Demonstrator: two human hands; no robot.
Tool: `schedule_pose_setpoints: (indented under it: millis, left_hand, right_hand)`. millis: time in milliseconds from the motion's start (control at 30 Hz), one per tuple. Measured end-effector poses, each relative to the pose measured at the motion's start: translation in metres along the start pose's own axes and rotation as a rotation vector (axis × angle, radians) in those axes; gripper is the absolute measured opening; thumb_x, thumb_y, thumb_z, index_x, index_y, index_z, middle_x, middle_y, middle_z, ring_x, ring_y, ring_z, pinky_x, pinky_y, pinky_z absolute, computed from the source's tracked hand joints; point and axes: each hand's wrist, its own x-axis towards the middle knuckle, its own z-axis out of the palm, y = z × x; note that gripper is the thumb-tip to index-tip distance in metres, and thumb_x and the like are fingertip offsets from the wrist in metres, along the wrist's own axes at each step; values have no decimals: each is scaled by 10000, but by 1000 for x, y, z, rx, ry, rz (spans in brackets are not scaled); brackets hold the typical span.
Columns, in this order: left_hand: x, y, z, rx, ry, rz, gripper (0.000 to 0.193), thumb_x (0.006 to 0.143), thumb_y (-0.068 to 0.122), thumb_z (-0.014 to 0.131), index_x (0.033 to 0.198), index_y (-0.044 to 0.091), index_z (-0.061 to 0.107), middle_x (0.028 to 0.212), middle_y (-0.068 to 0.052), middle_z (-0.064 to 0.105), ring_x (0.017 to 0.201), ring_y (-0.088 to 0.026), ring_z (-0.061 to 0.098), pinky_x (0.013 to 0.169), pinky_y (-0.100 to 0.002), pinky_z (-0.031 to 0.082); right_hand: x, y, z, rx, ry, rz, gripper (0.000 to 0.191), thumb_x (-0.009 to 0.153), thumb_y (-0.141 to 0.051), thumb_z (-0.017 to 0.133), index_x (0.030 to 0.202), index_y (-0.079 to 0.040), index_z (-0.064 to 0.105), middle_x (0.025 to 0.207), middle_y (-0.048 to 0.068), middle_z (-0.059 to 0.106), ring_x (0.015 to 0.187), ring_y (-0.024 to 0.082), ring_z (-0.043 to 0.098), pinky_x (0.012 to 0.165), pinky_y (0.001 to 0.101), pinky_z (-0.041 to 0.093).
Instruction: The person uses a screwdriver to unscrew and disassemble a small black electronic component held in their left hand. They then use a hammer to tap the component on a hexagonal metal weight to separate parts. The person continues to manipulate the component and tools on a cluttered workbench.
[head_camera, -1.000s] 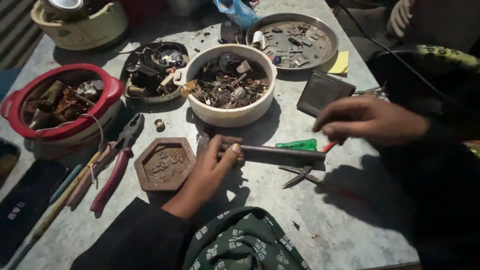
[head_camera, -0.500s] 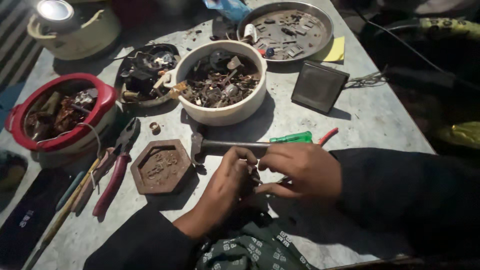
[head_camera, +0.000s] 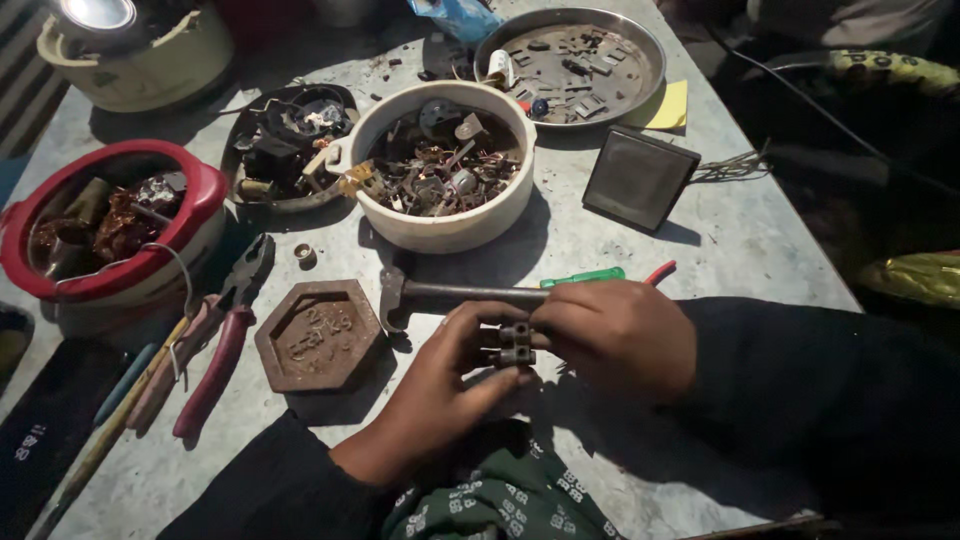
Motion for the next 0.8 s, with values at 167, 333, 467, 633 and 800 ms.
schedule_pose_setpoints:
  millis: [167, 333, 467, 633, 800]
  left_hand:
    - [0, -6, -2, 40, 103, 15, 477, 857, -74, 713, 1304, 27, 579, 1267, -88, 683, 1190, -184, 699, 1027, -321, 563]
    - [3, -9, 0, 9, 85, 78, 471, 860, -91, 721, 1298, 6, 577, 1261, -98, 700, 1193, -197, 715, 1041, -327, 571]
    - [4, -7, 1, -29, 57, 48, 471, 865, -96, 691, 1314, 2, 588, 1286, -98, 635, 1193, -205, 717, 1016, -343, 574]
    - [3, -4, 1, -110, 48, 36, 442, 869, -104, 683, 1291, -18, 582, 1293, -99, 575, 1170, -214, 704, 979, -354, 567]
    - [4, -6, 1, -146, 36, -6, 442, 884, -85, 695, 1306, -22, 583, 1272, -107, 602, 1154, -194, 696, 1000, -335, 599]
  right_hand:
    - [5, -1, -5, -64, -20, -71, 236, 811, -145, 776, 996, -39, 672, 860, 88, 677, 776, 302, 701, 666, 413, 557]
    - [2, 0, -7, -120, 4, -115, 213, 842, -167, 760, 987, -42, 668, 838, 87, 667, 763, 310, 692, 659, 431, 542]
    - [-3, 4, -6, -75, -29, -74, 187, 879, -185, 754, 973, -48, 668, 838, 91, 672, 751, 312, 690, 651, 429, 539]
    - [-4, 11, -6, 75, -85, 20, 189, 910, -219, 736, 985, -54, 681, 841, 93, 687, 742, 306, 698, 633, 415, 541]
    - [-5, 12, -8, 97, -52, 4, 188, 924, -224, 733, 999, -61, 676, 869, 89, 699, 757, 285, 707, 653, 397, 551]
